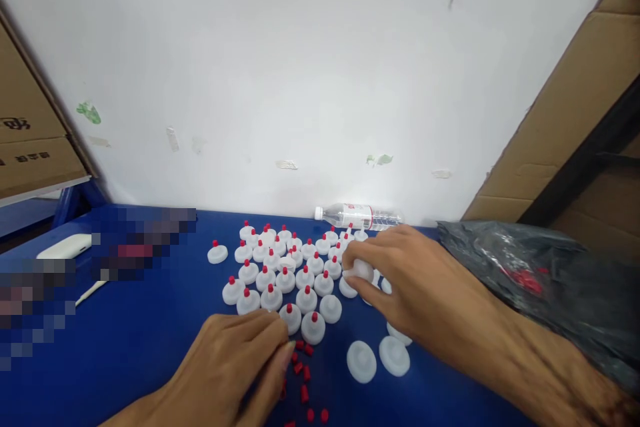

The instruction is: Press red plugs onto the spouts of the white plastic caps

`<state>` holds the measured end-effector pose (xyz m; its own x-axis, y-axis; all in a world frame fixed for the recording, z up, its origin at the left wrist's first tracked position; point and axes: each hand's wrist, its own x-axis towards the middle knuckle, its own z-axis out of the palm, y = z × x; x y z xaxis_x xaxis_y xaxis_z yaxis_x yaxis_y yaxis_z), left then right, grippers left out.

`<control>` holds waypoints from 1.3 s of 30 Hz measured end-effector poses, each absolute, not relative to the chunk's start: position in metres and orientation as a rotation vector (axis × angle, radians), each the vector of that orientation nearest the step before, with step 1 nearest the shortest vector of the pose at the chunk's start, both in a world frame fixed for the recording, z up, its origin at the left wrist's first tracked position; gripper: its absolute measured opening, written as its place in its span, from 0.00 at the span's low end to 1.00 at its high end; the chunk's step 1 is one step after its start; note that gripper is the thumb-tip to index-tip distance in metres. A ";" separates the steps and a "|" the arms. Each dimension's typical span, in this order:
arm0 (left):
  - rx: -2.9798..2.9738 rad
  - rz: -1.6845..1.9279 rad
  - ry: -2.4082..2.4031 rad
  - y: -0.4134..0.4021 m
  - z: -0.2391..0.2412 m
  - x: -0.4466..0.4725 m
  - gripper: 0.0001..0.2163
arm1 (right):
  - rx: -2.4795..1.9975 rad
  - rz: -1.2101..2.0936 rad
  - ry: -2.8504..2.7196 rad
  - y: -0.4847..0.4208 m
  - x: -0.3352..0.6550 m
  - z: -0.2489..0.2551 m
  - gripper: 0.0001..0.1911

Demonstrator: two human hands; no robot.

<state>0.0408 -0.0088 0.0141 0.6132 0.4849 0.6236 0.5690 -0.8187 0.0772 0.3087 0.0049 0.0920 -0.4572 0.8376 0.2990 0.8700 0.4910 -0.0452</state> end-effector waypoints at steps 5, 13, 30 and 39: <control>-2.806 -1.003 -0.901 -0.005 0.009 0.052 0.13 | -1.574 0.064 -2.559 0.010 0.310 0.081 0.07; -2.732 -0.989 -0.902 -0.005 0.002 0.046 0.14 | -1.557 0.148 -2.648 0.024 0.328 0.067 0.05; -2.707 -0.924 -0.874 0.003 0.005 0.046 0.15 | -1.195 0.256 -2.490 0.005 0.286 0.050 0.04; -2.592 -0.948 -0.919 -0.002 0.002 0.045 0.12 | -1.117 0.200 -2.531 -0.009 0.279 0.058 0.06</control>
<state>0.0448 -0.0018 0.0023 0.5935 0.4805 0.6457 0.6306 -0.7761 -0.0020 0.2793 -0.0091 0.0581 -0.6198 0.7361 0.2723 0.6842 0.6767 -0.2720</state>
